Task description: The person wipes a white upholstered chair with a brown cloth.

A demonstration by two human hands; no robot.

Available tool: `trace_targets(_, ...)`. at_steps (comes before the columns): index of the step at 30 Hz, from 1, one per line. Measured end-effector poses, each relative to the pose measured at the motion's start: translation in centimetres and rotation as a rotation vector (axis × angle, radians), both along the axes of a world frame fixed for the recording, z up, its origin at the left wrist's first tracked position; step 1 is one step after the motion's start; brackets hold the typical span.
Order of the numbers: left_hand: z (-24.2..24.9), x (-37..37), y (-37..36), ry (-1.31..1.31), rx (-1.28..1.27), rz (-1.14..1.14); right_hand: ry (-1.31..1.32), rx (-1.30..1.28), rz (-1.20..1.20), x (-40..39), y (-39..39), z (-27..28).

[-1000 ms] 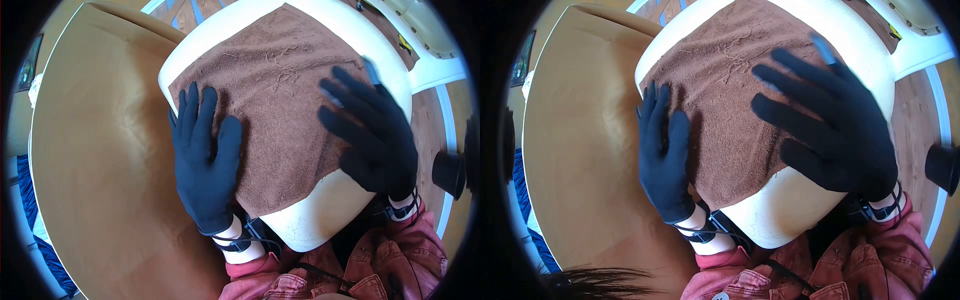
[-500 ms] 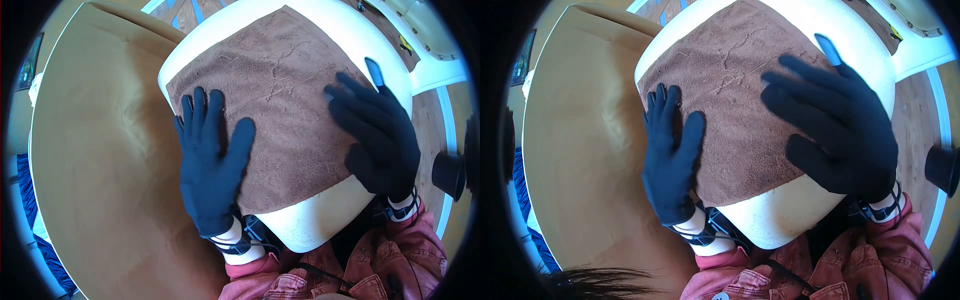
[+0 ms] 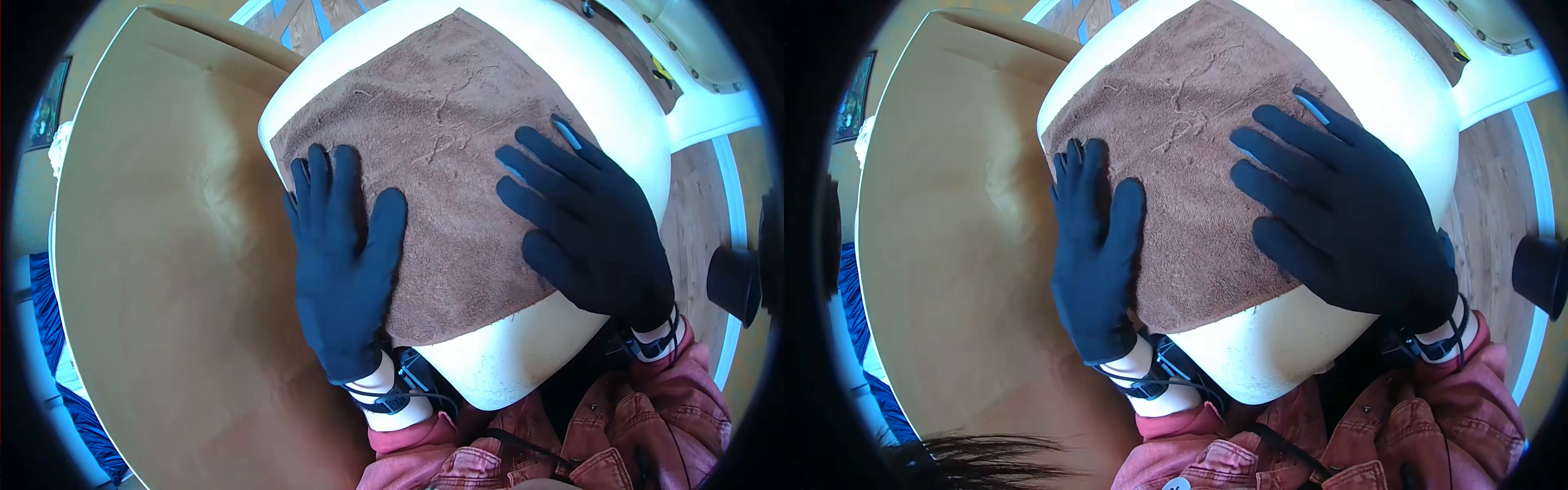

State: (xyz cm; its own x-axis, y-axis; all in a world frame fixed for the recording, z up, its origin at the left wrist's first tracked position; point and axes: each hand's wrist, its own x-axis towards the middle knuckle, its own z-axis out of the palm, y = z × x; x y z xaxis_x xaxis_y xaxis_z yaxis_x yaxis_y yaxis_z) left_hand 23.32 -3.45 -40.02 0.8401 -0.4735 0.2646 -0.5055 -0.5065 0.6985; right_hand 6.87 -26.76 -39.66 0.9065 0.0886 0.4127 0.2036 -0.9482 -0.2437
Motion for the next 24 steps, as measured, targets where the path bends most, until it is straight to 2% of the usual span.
trace_targets(2, -0.3, 0.0, -0.4, 0.075, 0.036, -0.036, -0.072, 0.013, -0.068, -0.3, 0.0, 0.7)
trace_targets(4, -0.6, -0.1, -0.1, 0.079, -0.041, 0.011, -0.104, 0.024, -0.099, -0.2, 0.2, 0.7)
trace_targets(7, -0.6, -0.1, 0.5, 0.062, -0.077, 0.064, 0.047, 0.005, -0.020, 0.2, 0.9, 0.0)
trace_targets(10, -0.6, 0.1, 0.1, 0.030, -0.103, 0.133, 0.043, -0.015, -0.030, 0.3, 0.8, 0.0)
trace_targets(13, -0.9, 0.8, 0.7, -0.074, 0.259, -0.063, 0.025, 0.006, -0.056, 0.4, 1.4, 0.2)
trace_targets(14, -1.1, 0.8, 0.5, -0.075, 0.256, -0.062, 0.007, 0.023, -0.078, 0.5, 1.6, 0.4)
trace_targets(17, -1.4, 0.5, -0.1, 0.251, -0.285, 0.126, 0.023, 0.043, -0.048, 0.5, 1.6, 0.3)
trace_targets(21, -2.7, 1.4, 0.8, 0.248, -0.139, 0.247, 0.079, 0.057, 0.060, 0.5, 1.4, 0.3)
trace_targets(24, -4.2, 2.4, 2.0, 0.125, -0.093, 0.174, 0.060, 0.080, 0.086, 1.3, 1.0, 0.3)
